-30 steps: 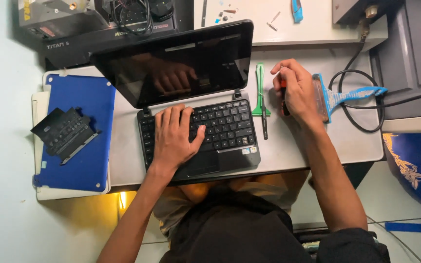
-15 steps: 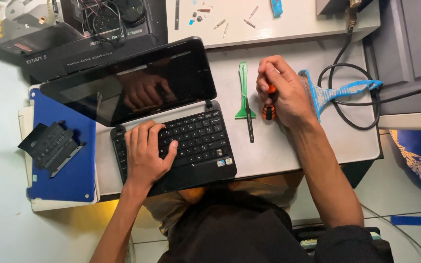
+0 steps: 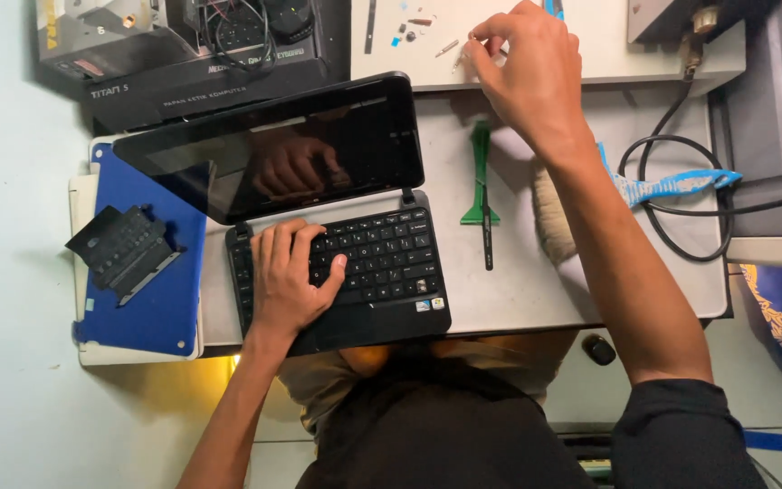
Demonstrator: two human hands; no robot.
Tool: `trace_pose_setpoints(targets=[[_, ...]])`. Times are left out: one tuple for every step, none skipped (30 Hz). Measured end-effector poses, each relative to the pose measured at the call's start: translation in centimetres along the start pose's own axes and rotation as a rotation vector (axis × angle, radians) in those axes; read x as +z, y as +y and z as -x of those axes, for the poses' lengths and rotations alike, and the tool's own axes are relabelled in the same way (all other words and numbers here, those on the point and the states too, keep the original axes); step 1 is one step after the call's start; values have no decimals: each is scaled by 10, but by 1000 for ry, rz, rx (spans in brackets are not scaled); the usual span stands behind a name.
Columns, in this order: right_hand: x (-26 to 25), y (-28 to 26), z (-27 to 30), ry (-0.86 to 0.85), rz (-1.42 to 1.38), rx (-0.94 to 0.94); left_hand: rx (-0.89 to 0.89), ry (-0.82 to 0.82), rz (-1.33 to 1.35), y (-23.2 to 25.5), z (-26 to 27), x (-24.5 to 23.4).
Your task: Disassembling a laptop by removing screws, the keyboard, and the top cover to access internal components.
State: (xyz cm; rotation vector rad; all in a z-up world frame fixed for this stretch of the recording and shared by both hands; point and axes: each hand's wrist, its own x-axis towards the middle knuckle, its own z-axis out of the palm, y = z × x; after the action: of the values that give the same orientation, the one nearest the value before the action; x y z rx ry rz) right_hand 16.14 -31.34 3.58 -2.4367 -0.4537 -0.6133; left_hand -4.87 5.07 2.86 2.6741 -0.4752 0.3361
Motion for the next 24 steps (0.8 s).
trace_pose_setpoints(targets=[[4, 1, -3, -5, 66, -18, -1, 4, 1, -1, 0, 0], [3, 1, -4, -5, 70, -26, -3, 12, 4, -3, 1, 1], [4, 2, -5, -8, 99, -27, -8, 6, 5, -6, 1, 1], [3, 2, -4, -16, 129, -25, -13, -5, 10, -7, 3, 2], [-1, 1, -5, -20, 134, -30, -17, -1, 16, -7, 3, 1], [-4, 0, -7, -16, 123, -38, -13, 1, 22, -7, 2, 0], [-7, -1, -9, -13, 111, -45, -9, 4, 29, -7, 2, -1], [-9, -3, -14, -16, 115, -50, -12, 8, 34, -8, 2, -1], [-11, -4, -19, -65, 114, -111, -9, 13, 40, -8, 2, -2], [-15, -4, -24, -113, 115, -170, -4, 19, 46, -9, 1, -2], [-12, -6, -29, -114, 121, -175, -5, 24, 51, -9, 1, -2], [-9, -8, -33, -181, 163, -181, -5, 26, 48, -9, 1, -3], [-5, -11, -37, -248, 206, -187, -5, 27, 45, -10, 2, -3], [-4, -11, -39, -250, 210, -194, -8, 34, 48, -10, 2, -3], [-1, -11, -42, -292, 249, -183, -1, 42, 59, -11, 2, -3], [2, -12, -46, -334, 285, -177, 0, 52, 68, -12, 3, -4], [3, -11, -48, -336, 286, -190, -8, 61, 67, -13, 1, -3], [4, -10, -48, -345, 303, -211, -3, 63, 67, -13, 2, -3], [5, -9, -48, -353, 321, -233, 1, 64, 66, -14, 2, -2], [-1, -16, -47, -361, 319, -237, -8, 63, 69, -14, 2, -1], [-8, -23, -45, -281, 284, -240, -9, 73, 75, -14, 2, 0], [-14, -30, -42, -201, 245, -241, -9, 80, 80, -14, 2, 0], [-30, -47, -29, -209, 241, -242, -18, 77, 81, -11, -3, -7], [-43, -64, -16, -230, 54, -174, 42, 132, 201, -9, -6, -15]])
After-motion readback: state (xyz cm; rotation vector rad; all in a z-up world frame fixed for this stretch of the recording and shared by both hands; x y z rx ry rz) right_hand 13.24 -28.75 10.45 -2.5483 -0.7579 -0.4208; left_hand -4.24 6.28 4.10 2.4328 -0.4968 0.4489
